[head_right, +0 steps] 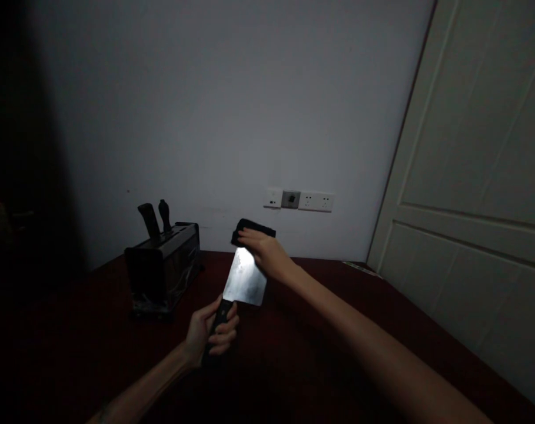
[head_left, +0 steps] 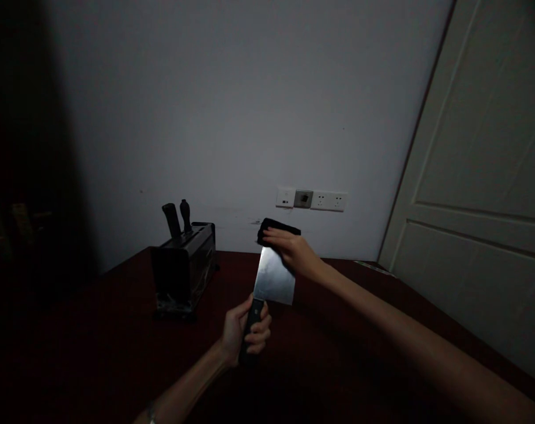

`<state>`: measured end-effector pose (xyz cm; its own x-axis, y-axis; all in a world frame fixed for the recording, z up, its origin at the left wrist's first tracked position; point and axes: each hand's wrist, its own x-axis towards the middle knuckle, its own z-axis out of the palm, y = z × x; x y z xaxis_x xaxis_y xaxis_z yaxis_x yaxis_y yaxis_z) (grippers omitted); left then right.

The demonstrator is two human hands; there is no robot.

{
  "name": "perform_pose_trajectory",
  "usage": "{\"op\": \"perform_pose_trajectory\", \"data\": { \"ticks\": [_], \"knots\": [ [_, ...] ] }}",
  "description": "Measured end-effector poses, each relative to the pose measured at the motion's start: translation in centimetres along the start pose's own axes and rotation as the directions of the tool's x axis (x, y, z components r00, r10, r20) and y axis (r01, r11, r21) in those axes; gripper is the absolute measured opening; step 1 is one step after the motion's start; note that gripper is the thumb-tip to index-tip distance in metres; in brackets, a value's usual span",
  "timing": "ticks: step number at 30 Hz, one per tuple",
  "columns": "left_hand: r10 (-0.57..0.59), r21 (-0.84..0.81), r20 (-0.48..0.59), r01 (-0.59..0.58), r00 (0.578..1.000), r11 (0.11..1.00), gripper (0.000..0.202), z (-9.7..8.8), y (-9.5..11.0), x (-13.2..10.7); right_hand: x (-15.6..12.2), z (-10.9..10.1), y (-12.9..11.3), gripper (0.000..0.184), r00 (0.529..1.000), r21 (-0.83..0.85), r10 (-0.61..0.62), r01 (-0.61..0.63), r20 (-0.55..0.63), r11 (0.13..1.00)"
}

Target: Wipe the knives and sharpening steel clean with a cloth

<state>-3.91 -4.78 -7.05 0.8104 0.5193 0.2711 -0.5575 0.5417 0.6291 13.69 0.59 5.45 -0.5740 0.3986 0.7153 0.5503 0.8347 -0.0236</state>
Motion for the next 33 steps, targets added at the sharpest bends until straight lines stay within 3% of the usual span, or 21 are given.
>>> {"op": "perform_pose_trajectory", "data": {
  "ticks": [3, 5, 11, 14, 19, 25, 28, 33],
  "knots": [
    [-0.028, 0.004, 0.014, 0.028, 0.999, 1.000, 0.038, 0.3, -0.2, 0.0, 1.4, -1.0, 1.8, 0.040, 0.994, -0.031, 0.066, -0.069, -0.086, 0.997],
    [-0.034, 0.010, 0.006, 0.034, 0.999, 0.999, 0.038, 0.3, 0.0, 0.0, 0.7, -0.8, 1.6, 0.042, 0.995, -0.024, 0.057, -0.060, -0.088, 0.998],
    [0.045, -0.014, -0.068, -0.046, 0.997, 0.999, 0.035, -0.4, 0.4, 0.0, -5.9, 3.0, -3.7, 0.053, 0.997, 0.098, -0.025, 0.017, 0.074, 0.995],
    [0.050, -0.023, -0.107, -0.053, 0.993, 0.998, 0.036, -0.8, 0.2, 0.2, -7.8, 4.1, -5.2, 0.055, 0.992, 0.141, -0.046, 0.029, 0.115, 0.990],
    [0.035, -0.018, -0.100, -0.037, 0.994, 0.999, 0.034, -0.4, -0.1, 0.2, -6.4, 2.9, -4.3, 0.048, 0.990, 0.046, -0.031, 0.025, 0.140, 0.999],
    [0.030, 0.014, -0.084, -0.029, 0.996, 0.999, 0.034, 0.0, 0.8, -0.1, -5.2, 2.1, -5.0, 0.037, 0.951, 0.033, -0.173, 0.170, 0.255, 0.985],
    [0.015, 0.023, -0.096, -0.012, 0.995, 1.000, 0.035, 0.0, 0.9, -0.1, -4.8, 1.8, -3.8, 0.038, 0.970, 0.030, -0.148, 0.145, 0.192, 0.989],
    [-0.016, 0.031, -0.100, 0.019, 0.995, 0.999, 0.037, 0.2, 0.5, 0.1, -3.4, 1.0, 0.1, 0.041, 0.999, -0.022, -0.049, 0.049, 0.014, 0.999]
  ]
}}
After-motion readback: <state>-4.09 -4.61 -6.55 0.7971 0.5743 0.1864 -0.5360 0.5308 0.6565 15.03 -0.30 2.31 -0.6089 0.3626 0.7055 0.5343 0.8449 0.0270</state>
